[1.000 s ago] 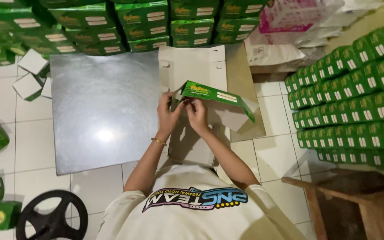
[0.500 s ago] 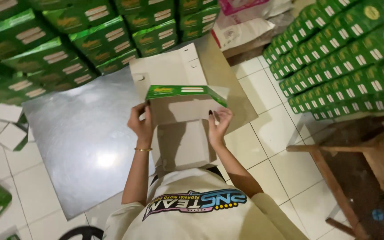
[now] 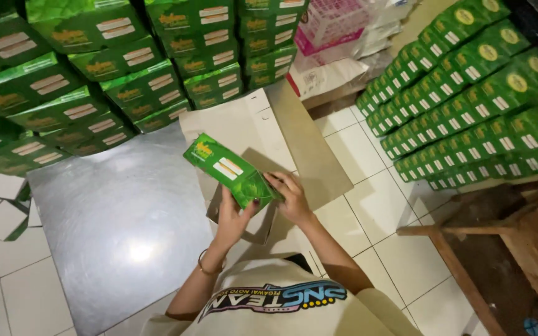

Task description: Folding flat cardboard into cake boxes and stacking them.

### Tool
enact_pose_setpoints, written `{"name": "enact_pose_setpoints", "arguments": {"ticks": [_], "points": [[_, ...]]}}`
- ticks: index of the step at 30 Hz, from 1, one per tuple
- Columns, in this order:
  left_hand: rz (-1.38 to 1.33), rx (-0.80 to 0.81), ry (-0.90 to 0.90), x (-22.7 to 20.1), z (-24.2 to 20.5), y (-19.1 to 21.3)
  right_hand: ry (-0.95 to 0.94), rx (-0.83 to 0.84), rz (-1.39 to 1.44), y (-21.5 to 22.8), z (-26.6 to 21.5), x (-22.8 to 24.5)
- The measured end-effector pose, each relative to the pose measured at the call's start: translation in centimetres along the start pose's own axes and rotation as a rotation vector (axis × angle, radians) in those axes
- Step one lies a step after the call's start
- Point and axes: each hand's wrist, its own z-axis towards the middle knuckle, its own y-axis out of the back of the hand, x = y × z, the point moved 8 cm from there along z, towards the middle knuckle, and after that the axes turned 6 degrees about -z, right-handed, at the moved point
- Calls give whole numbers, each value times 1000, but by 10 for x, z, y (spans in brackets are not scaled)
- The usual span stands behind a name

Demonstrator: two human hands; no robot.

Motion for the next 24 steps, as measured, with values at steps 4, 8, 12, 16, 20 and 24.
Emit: {"name": "enact_pose_setpoints", "arguments": {"ticks": [4, 8, 12, 16, 20, 24], "points": [[337, -144, -118, -10, -1, 15, 7, -43, 16, -15, -53, -47], [439, -86, -253, 10, -7, -10, -16, -204, 15, 6, -34, -38], [409, 107, -199, 18, -16, -53, 75, -230, -41, 20, -25, -12], [229, 295, 12, 21, -14, -65, -21, -152, 84, 27, -18, -24], [313, 142, -161, 24, -1, -53, -34, -59, 102, 23, -22, -34], [195, 1, 35, 49, 0, -53, 22, 16, 126, 27, -28, -34]]}}
